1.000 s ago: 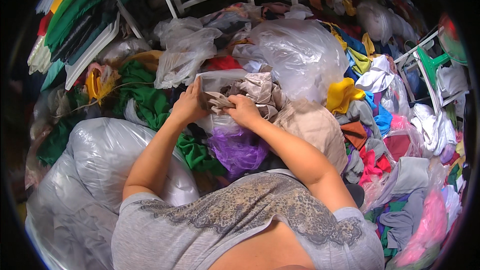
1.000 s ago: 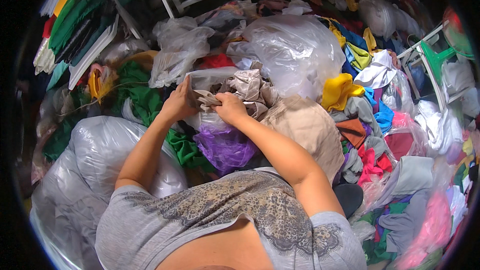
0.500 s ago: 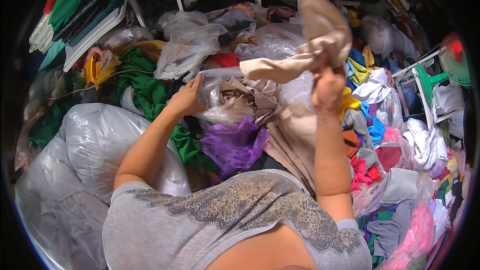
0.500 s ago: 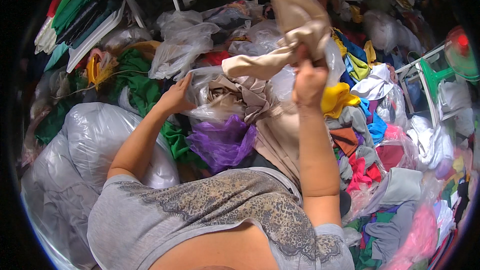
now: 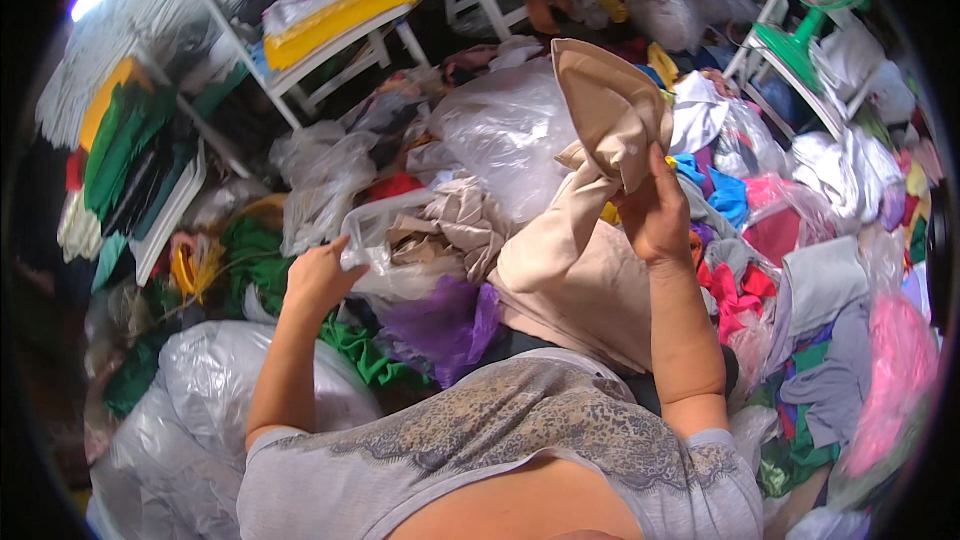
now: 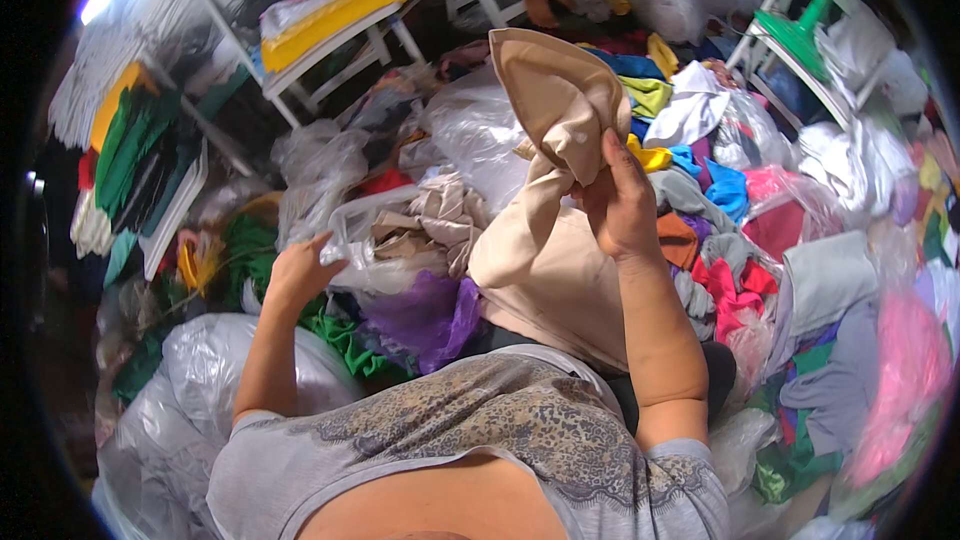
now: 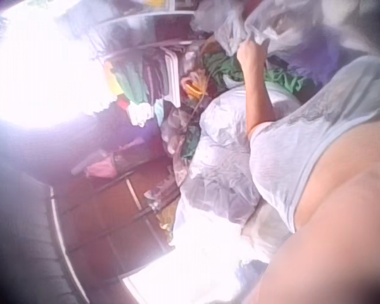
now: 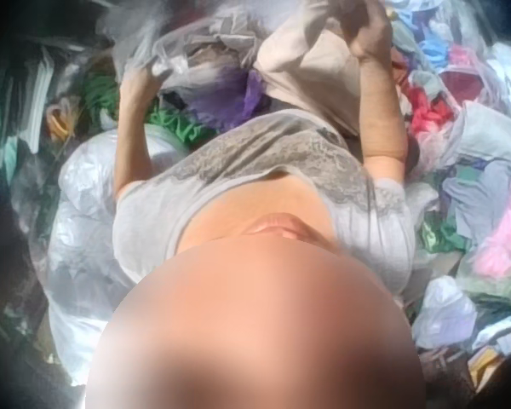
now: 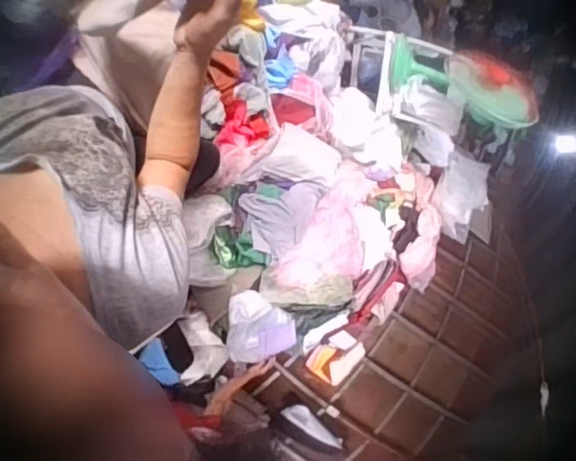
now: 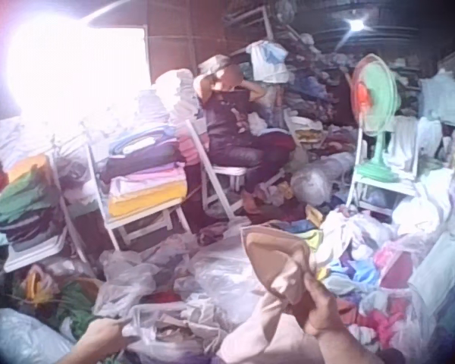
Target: The person sits on the floor and folds a beige garment by hand, repeatedly unfolding and refolding it to align edges and creases. The folded item is placed on a growing stack beside them.
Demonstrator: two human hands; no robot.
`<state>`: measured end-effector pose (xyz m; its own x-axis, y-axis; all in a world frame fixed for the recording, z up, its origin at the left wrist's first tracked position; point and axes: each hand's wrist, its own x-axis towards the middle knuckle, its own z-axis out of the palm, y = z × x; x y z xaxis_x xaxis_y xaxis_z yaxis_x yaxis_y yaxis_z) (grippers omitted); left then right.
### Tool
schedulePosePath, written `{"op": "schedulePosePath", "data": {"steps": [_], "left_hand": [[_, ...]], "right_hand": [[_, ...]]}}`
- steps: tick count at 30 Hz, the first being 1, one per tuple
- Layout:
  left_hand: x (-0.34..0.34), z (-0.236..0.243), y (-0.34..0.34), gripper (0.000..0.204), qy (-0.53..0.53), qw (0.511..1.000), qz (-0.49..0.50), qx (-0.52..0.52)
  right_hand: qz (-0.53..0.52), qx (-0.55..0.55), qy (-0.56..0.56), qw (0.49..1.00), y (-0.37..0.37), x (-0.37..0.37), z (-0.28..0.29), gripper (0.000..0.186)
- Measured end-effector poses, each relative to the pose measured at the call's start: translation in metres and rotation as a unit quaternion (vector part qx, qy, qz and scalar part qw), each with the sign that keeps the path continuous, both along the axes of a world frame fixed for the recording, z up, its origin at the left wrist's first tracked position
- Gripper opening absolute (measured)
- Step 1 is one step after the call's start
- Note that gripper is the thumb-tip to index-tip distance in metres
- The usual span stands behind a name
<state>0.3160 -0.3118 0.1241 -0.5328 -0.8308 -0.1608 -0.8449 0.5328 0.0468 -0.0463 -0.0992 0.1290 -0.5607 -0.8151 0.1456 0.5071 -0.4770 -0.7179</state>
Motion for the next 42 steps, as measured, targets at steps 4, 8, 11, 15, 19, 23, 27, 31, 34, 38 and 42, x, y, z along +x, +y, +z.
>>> {"op": "schedulePosePath", "data": {"steps": [4,8,11,15,19,23,27,31,34,38,42], "left_hand": [[-0.032,0.045,0.018,0.074,-0.041,0.992,-0.116,0.008],[-0.091,0.09,0.027,0.081,-0.044,0.983,-0.172,-0.041],[-0.154,0.098,0.045,0.08,0.227,0.915,-0.333,-0.023],[-0.251,0.086,0.076,0.052,0.509,0.669,-0.337,0.423],[-0.3,0.083,0.07,0.033,0.537,0.629,-0.247,0.504],[-0.325,0.079,0.042,0.024,0.505,0.642,-0.252,0.519],[-0.335,0.089,0.004,0.024,0.415,0.728,-0.535,0.107],[-0.343,0.097,-0.004,0.022,0.527,0.635,-0.316,0.468],[-0.346,0.109,0.01,0.021,0.58,0.593,-0.446,0.337],[-0.353,0.134,0.045,0.013,0.541,0.639,-0.406,0.367],[-0.355,0.147,0.08,0.043,0.541,0.687,-0.477,0.086]], "right_hand": [[-0.005,0.018,0.041,0.999,0.027,-0.012,0.008,0.045],[-0.047,0.016,0.11,0.993,0.042,-0.014,0.021,0.037],[-0.154,0.078,0.123,0.977,0.048,-0.014,0.031,0.042],[-0.152,0.092,0.313,0.933,0.067,-0.021,0.044,0.039],[-0.184,0.232,0.373,0.879,0.078,-0.044,0.051,0.037],[-0.254,0.287,0.466,0.798,0.097,-0.075,0.048,0.029],[-0.301,0.338,0.578,0.679,0.114,-0.097,0.044,0.031],[-0.337,0.384,0.642,0.572,0.118,-0.112,0.047,0.026],[-0.356,0.343,0.617,0.612,0.11,-0.111,0.046,0.029],[-0.297,0.2,0.517,0.778,0.091,-0.088,0.042,0.046],[-0.204,0.121,0.456,0.858,0.067,-0.057,0.038,0.055]]}}
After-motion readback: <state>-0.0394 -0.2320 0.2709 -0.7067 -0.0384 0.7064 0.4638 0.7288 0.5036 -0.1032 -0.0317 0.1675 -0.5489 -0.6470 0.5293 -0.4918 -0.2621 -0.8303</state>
